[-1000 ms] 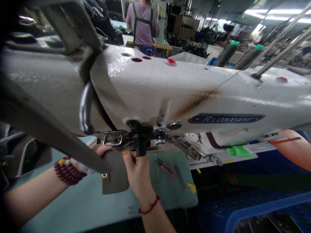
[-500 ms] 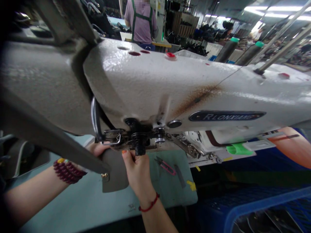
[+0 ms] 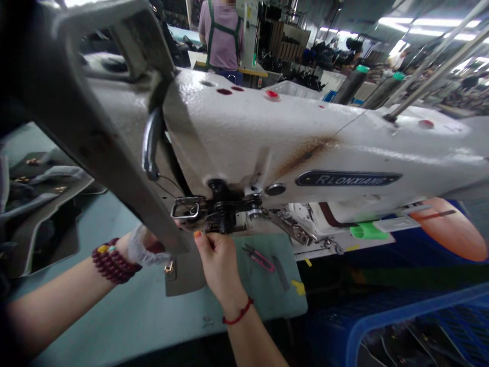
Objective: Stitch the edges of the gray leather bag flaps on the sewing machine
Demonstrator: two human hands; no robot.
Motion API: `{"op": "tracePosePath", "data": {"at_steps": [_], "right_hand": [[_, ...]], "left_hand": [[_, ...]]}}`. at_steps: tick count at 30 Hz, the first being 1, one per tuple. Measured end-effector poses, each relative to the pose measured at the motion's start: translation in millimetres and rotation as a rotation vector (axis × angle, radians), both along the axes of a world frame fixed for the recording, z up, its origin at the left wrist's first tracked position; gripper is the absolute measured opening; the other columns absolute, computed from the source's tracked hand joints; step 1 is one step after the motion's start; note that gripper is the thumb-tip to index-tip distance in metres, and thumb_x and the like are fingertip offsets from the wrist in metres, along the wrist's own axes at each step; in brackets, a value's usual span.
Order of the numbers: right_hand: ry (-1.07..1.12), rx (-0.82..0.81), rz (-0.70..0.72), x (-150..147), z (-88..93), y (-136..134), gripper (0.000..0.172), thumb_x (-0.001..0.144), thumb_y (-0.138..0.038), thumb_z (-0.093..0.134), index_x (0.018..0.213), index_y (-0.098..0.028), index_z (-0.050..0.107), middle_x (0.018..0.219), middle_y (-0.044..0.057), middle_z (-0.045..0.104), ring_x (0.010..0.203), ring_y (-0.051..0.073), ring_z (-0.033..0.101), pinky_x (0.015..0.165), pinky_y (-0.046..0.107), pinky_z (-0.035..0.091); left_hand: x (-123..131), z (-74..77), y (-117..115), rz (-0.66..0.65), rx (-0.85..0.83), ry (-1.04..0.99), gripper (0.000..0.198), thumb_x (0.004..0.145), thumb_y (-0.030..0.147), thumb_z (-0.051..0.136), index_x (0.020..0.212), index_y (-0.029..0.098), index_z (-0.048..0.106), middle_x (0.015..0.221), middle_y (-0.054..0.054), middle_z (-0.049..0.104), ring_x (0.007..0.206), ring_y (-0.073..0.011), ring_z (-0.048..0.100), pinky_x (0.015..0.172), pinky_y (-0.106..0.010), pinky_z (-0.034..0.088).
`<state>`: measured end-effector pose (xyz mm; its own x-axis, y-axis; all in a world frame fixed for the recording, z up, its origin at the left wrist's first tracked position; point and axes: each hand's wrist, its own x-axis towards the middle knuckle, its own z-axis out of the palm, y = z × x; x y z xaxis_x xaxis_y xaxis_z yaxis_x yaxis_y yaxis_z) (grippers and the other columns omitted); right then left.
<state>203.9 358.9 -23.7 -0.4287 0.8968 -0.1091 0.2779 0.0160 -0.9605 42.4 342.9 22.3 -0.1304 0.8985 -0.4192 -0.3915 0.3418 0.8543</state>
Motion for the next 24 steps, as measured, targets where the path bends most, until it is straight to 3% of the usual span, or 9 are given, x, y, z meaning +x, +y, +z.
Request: {"op": "tracePosePath", "data": {"at_steps": [3, 8, 13, 16, 19, 24], "right_hand": [[0.004, -0.024, 0.023, 2.9, 3.7, -0.9, 0.048, 0.092, -0.051, 0.051, 0.058, -0.017, 0.045, 0.059, -0.003, 0.034, 0.058, 0.010, 0.030, 0.052, 0.024, 0.024], [-0.016, -0.043, 0.061, 10.2, 10.4, -3.5, 0.043, 0.092, -0.048, 0.053, 0.064, -0.015, 0.053, 0.060, -0.002, 0.042, 0.058, 0.011, 0.035, 0.053, 0.023, 0.027], [-0.038, 0.011, 0.133, 21.2, 13.3, 7.2, 0.046, 0.094, -0.048, 0.052, 0.062, -0.015, 0.055, 0.060, -0.001, 0.048, 0.058, 0.011, 0.040, 0.053, 0.023, 0.030], [-0.075, 0.048, 0.233, 32.6, 21.5, 22.2, 0.042, 0.095, -0.044, 0.053, 0.067, -0.015, 0.064, 0.065, 0.001, 0.060, 0.063, 0.014, 0.051, 0.056, 0.023, 0.034], [-0.157, 0.143, 0.266, 43.2, 33.9, 35.9, 0.033, 0.094, -0.037, 0.056, 0.073, -0.016, 0.071, 0.069, 0.002, 0.066, 0.067, 0.017, 0.058, 0.057, 0.024, 0.035], [-0.203, 0.257, 0.262, 48.6, 45.0, 43.0, 0.032, 0.093, -0.034, 0.057, 0.069, -0.016, 0.070, 0.062, 0.000, 0.063, 0.059, 0.015, 0.054, 0.054, 0.024, 0.031]], "left_hand": [[-2.2, -7.6, -1.7, -0.107, -0.021, -0.076, 0.044, 0.064, 0.035, 0.082, 0.098, 0.009, 0.071, 0.076, -0.010, 0.076, 0.061, -0.0220, 0.071, 0.058, -0.030, 0.059], [-1.2, -13.8, -0.8, -0.094, -0.066, -0.054, 0.047, 0.063, 0.040, 0.082, 0.102, 0.015, 0.072, 0.087, -0.015, 0.076, 0.065, -0.0259, 0.072, 0.065, -0.037, 0.061], [11.6, -16.4, -10.0, 0.007, 0.001, -0.097, 0.048, 0.064, 0.041, 0.083, 0.103, 0.018, 0.070, 0.100, -0.015, 0.075, 0.092, -0.0354, 0.073, 0.080, -0.045, 0.061], [32.6, -26.7, -20.6, 0.138, 0.026, -0.145, 0.046, 0.075, 0.038, 0.076, 0.114, 0.017, 0.064, 0.111, -0.015, 0.073, 0.101, -0.0343, 0.072, 0.086, -0.043, 0.061], [59.3, -32.5, -29.4, 0.337, 0.016, -0.103, 0.063, 0.080, 0.035, 0.072, 0.135, 0.018, 0.048, 0.133, -0.016, 0.063, 0.113, -0.0337, 0.067, 0.093, -0.042, 0.059], [83.8, -22.8, -33.6, 0.425, -0.020, 0.008, 0.059, 0.090, 0.035, 0.058, 0.143, 0.020, 0.036, 0.145, -0.013, 0.054, 0.125, -0.0308, 0.060, 0.096, -0.040, 0.059]]}}
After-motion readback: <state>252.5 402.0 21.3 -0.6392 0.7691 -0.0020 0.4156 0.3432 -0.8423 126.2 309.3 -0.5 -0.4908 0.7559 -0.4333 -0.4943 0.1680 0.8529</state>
